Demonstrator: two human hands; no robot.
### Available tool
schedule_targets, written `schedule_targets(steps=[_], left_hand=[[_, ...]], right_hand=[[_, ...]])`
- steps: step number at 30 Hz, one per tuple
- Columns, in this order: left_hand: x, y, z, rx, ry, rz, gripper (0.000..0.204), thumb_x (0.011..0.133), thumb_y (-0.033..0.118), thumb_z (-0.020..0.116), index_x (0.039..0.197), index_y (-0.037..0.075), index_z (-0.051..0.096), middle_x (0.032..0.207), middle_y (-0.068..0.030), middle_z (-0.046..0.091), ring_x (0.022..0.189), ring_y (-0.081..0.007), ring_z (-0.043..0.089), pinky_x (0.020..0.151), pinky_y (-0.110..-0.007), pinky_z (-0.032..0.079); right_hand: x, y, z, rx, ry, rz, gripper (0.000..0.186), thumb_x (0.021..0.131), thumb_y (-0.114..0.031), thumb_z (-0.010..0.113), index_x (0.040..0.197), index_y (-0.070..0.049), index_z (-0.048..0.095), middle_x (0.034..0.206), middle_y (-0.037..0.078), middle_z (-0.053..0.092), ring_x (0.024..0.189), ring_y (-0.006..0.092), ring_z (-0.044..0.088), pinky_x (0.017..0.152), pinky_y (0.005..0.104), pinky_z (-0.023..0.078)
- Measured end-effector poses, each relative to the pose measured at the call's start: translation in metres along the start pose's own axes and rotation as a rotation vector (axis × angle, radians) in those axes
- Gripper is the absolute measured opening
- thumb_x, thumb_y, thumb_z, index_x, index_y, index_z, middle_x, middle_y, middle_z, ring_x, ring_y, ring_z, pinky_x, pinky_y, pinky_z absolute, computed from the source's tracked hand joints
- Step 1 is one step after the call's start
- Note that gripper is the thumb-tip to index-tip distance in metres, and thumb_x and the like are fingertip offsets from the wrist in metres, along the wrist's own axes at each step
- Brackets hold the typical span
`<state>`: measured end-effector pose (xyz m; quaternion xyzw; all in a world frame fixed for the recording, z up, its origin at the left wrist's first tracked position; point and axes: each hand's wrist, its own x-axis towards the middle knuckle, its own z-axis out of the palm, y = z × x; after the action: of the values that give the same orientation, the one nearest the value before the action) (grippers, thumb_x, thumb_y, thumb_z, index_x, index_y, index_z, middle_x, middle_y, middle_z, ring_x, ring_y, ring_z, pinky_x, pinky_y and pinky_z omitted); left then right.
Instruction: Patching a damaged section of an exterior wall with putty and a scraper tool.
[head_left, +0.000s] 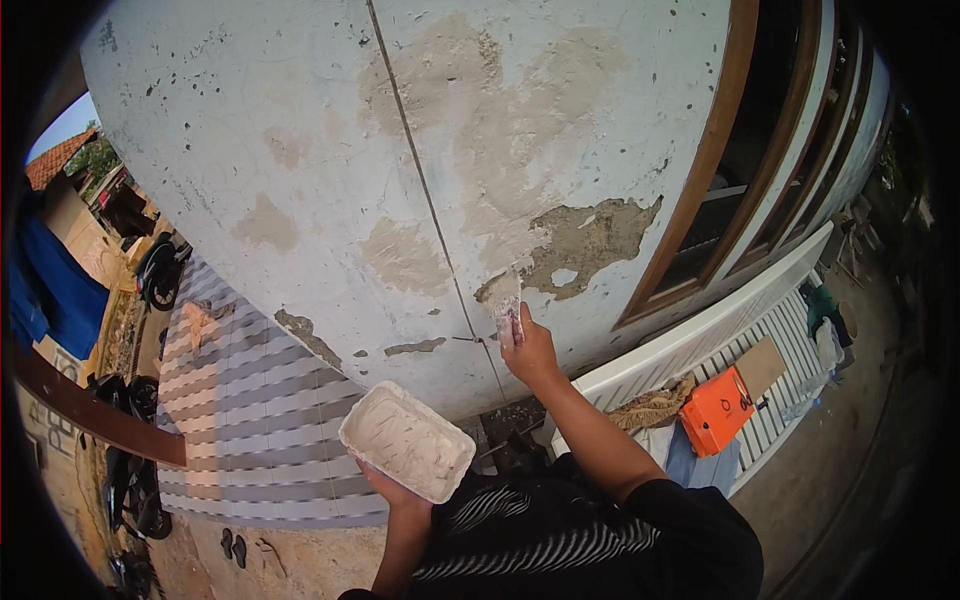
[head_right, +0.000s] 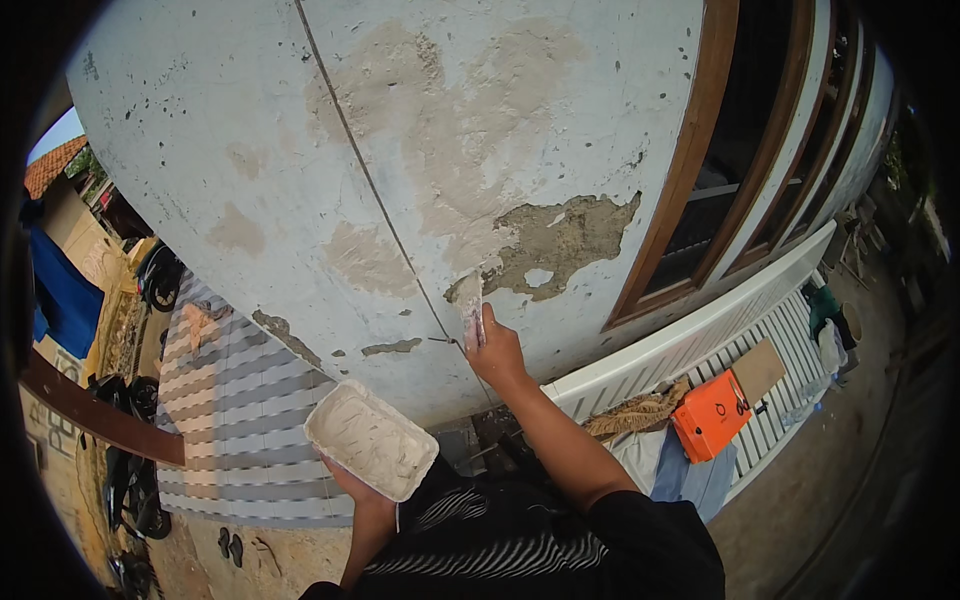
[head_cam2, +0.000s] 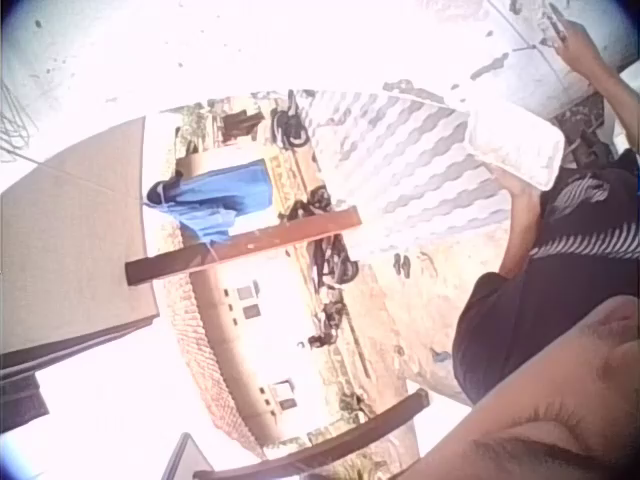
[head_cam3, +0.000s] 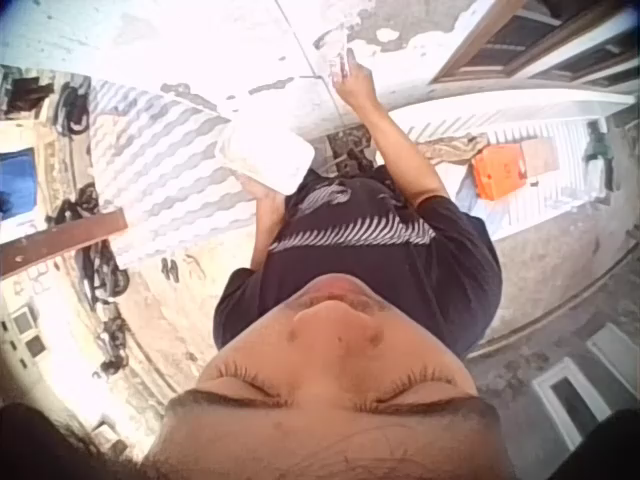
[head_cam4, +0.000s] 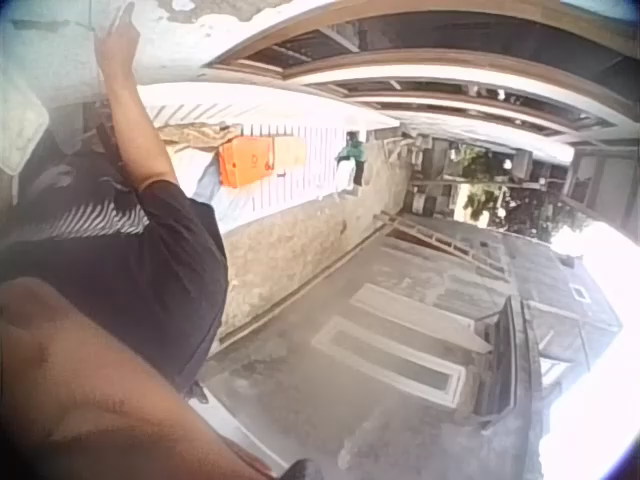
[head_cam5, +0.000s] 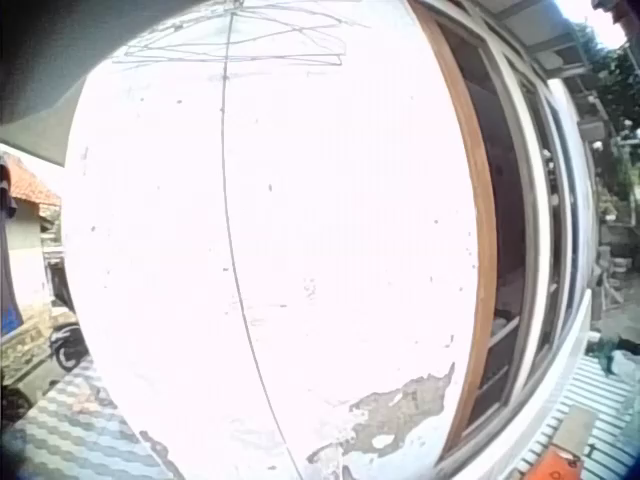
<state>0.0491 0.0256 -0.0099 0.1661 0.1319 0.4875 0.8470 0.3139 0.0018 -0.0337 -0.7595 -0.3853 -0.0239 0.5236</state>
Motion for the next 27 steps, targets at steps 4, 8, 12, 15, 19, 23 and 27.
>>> schedule_targets(steps=[4, 8, 12, 15, 19, 23, 27], left_hand=[[0.001, 0.000, 0.000, 0.000, -0.005, -0.003, 0.065, 0.090, 0.060, 0.036, 0.139, 0.017, 0.035, 0.140, -0.0059, 0.040, 0.123, -0.0328, 0.044, 0.100, -0.051, 0.040], [0.001, -0.001, 0.003, 0.011, -0.018, -0.006, 0.065, 0.090, 0.061, 0.035, 0.139, 0.017, 0.035, 0.140, -0.0061, 0.040, 0.123, -0.0329, 0.044, 0.100, -0.051, 0.040], [0.000, -0.002, 0.009, 0.004, -0.025, 0.003, 0.066, 0.090, 0.061, 0.035, 0.138, 0.017, 0.036, 0.140, -0.0065, 0.041, 0.123, -0.0328, 0.045, 0.099, -0.051, 0.040], [-0.001, -0.003, 0.009, 0.012, -0.031, 0.003, 0.066, 0.090, 0.061, 0.035, 0.138, 0.016, 0.036, 0.139, -0.0064, 0.042, 0.122, -0.0326, 0.045, 0.099, -0.051, 0.041], [-0.003, -0.003, 0.008, 0.003, -0.026, -0.044, 0.066, 0.090, 0.061, 0.035, 0.138, 0.016, 0.037, 0.138, -0.0065, 0.043, 0.122, -0.0323, 0.046, 0.098, -0.051, 0.041], [-0.005, -0.001, 0.009, 0.015, 0.003, -0.003, 0.065, 0.090, 0.061, 0.036, 0.137, 0.016, 0.037, 0.137, -0.0064, 0.043, 0.121, -0.0320, 0.046, 0.098, -0.051, 0.041], [-0.006, 0.000, 0.003, 0.007, -0.031, -0.026, 0.064, 0.090, 0.060, 0.036, 0.137, 0.016, 0.038, 0.137, -0.0064, 0.043, 0.121, -0.0320, 0.047, 0.098, -0.050, 0.042]], right_hand=[[-0.004, -0.001, -0.004, -0.014, -0.086, 0.018, 0.029, 0.087, -0.017, 0.053, 0.107, 0.003, 0.048, 0.063, 0.020, 0.059, 0.059, 0.0387, 0.062, 0.053, 0.0422, 0.049], [-0.003, -0.008, -0.003, 0.089, 0.023, -0.038, 0.027, 0.088, -0.018, 0.051, 0.105, 0.001, 0.044, 0.061, 0.024, 0.057, 0.060, 0.0429, 0.059, 0.052, 0.0490, 0.047], [0.004, -0.009, -0.003, -0.076, -0.075, 0.015, 0.028, 0.087, -0.019, 0.053, 0.104, 0.002, 0.045, 0.061, 0.023, 0.057, 0.060, 0.0411, 0.060, 0.053, 0.0468, 0.048], [0.004, -0.018, -0.009, -0.011, -0.041, 0.076, 0.030, 0.086, -0.019, 0.054, 0.104, 0.003, 0.048, 0.062, 0.022, 0.058, 0.061, 0.0400, 0.061, 0.055, 0.0450, 0.048], [0.007, -0.008, -0.005, -0.122, -0.139, -0.016, 0.039, 0.086, -0.020, 0.055, 0.114, 0.007, 0.049, 0.064, 0.022, 0.059, 0.062, 0.0401, 0.061, 0.056, 0.0446, 0.049], [0.007, -0.012, -0.020, -0.070, -0.002, -0.041, 0.033, 0.083, -0.016, 0.056, 0.110, 0.001, 0.045, 0.060, 0.021, 0.058, 0.059, 0.0405, 0.060, 0.053, 0.0472, 0.048], [-0.001, 0.028, -0.017, -0.244, -0.097, -0.042, 0.042, 0.086, -0.022, 0.056, 0.117, 0.006, 0.048, 0.064, 0.022, 0.059, 0.062, 0.0399, 0.061, 0.055, 0.0445, 0.049]])
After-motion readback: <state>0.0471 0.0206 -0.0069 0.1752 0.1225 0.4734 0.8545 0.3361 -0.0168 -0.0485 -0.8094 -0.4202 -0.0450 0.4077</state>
